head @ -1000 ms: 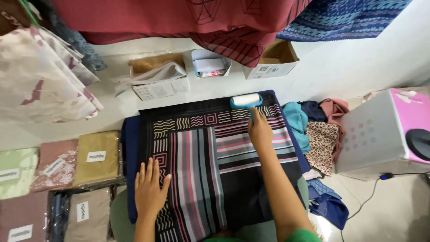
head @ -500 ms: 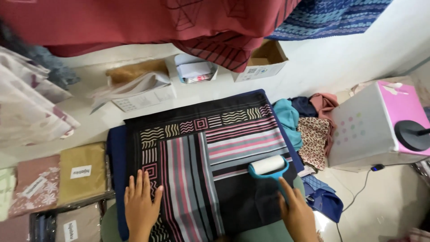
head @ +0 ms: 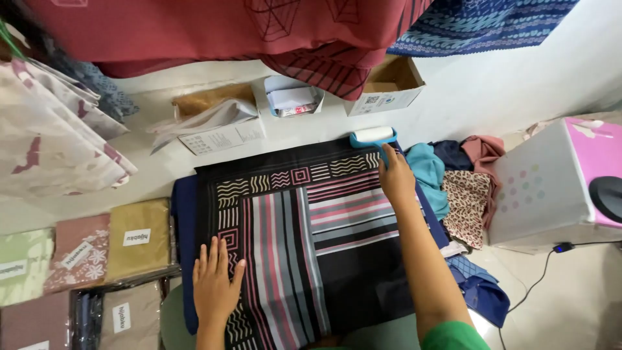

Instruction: The person uses a lint roller to clean a patterned piece of fabric laid on a blue mat. They then fold the fabric neatly and place it into a clear plastic bag.

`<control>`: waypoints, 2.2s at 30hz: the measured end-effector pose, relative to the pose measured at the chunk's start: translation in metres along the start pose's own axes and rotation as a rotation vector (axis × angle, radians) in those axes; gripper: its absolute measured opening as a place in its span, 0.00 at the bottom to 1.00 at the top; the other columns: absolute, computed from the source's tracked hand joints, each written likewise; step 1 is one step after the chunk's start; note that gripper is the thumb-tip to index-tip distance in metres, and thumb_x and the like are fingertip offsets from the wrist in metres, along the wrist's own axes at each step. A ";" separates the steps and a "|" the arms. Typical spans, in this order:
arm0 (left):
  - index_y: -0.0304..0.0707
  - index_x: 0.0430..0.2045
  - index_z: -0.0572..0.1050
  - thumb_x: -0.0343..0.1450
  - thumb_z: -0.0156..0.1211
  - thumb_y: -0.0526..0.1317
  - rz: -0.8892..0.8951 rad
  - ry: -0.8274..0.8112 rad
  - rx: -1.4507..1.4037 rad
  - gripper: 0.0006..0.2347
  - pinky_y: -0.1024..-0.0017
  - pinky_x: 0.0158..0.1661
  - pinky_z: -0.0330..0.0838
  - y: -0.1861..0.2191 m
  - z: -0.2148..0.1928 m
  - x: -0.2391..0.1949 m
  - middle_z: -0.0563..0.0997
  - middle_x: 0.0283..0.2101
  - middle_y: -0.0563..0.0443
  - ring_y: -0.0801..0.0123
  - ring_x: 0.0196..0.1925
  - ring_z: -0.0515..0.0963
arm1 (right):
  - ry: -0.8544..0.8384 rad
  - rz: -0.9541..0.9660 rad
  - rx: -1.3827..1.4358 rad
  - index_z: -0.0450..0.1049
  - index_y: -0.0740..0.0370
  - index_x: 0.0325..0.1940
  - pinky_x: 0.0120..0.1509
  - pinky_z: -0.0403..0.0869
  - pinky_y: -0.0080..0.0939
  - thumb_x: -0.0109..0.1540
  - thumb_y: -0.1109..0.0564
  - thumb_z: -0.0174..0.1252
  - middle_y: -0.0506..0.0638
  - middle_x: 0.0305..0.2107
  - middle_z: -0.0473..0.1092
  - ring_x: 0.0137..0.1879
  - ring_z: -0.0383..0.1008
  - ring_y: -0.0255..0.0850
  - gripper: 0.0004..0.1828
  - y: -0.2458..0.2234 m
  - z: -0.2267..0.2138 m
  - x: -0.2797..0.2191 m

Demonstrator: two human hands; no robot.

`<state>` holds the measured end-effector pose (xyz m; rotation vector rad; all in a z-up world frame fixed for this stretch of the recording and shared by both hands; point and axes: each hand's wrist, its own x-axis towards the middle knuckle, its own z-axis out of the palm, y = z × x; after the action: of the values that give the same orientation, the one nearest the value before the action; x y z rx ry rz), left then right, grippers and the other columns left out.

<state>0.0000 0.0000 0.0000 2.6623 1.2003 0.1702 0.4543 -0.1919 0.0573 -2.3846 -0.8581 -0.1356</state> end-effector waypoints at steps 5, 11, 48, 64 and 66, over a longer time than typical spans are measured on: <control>0.49 0.74 0.53 0.74 0.35 0.64 0.018 0.041 0.010 0.33 0.55 0.72 0.46 -0.004 0.006 -0.001 0.53 0.78 0.54 0.56 0.79 0.49 | 0.117 -0.086 -0.058 0.66 0.51 0.69 0.38 0.68 0.59 0.68 0.56 0.53 0.63 0.49 0.71 0.45 0.71 0.63 0.24 0.020 -0.017 -0.083; 0.45 0.72 0.60 0.73 0.41 0.61 0.065 0.178 0.052 0.32 0.52 0.69 0.56 -0.003 0.009 -0.001 0.62 0.76 0.50 0.50 0.78 0.58 | 0.017 0.129 -0.190 0.63 0.37 0.72 0.34 0.70 0.56 0.65 0.53 0.56 0.53 0.42 0.69 0.41 0.75 0.59 0.30 0.020 -0.090 -0.235; 0.57 0.75 0.44 0.73 0.29 0.68 -0.124 -0.240 0.031 0.35 0.57 0.75 0.39 0.006 -0.011 0.012 0.43 0.79 0.62 0.61 0.81 0.40 | 0.084 -0.105 0.852 0.66 0.61 0.67 0.24 0.52 0.29 0.69 0.55 0.53 0.39 0.19 0.51 0.22 0.49 0.27 0.22 -0.106 -0.202 -0.010; 0.53 0.65 0.69 0.73 0.39 0.63 -0.173 -0.112 -0.275 0.29 0.52 0.58 0.69 -0.025 -0.032 0.083 0.77 0.62 0.45 0.48 0.63 0.76 | 0.056 0.535 1.033 0.68 0.50 0.69 0.26 0.63 0.33 0.66 0.37 0.43 0.44 0.37 0.64 0.21 0.65 0.36 0.31 -0.042 -0.132 0.042; 0.56 0.62 0.75 0.76 0.47 0.64 -0.269 0.124 -0.238 0.25 0.43 0.56 0.68 -0.031 -0.018 0.120 0.81 0.57 0.45 0.46 0.60 0.78 | 0.153 0.447 0.907 0.76 0.60 0.51 0.27 0.79 0.41 0.67 0.43 0.64 0.57 0.34 0.76 0.27 0.79 0.45 0.19 0.039 -0.057 0.063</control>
<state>0.0537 0.1129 0.0119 2.2913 1.4608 0.4100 0.5333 -0.2135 0.1019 -1.6111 -0.2017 0.2100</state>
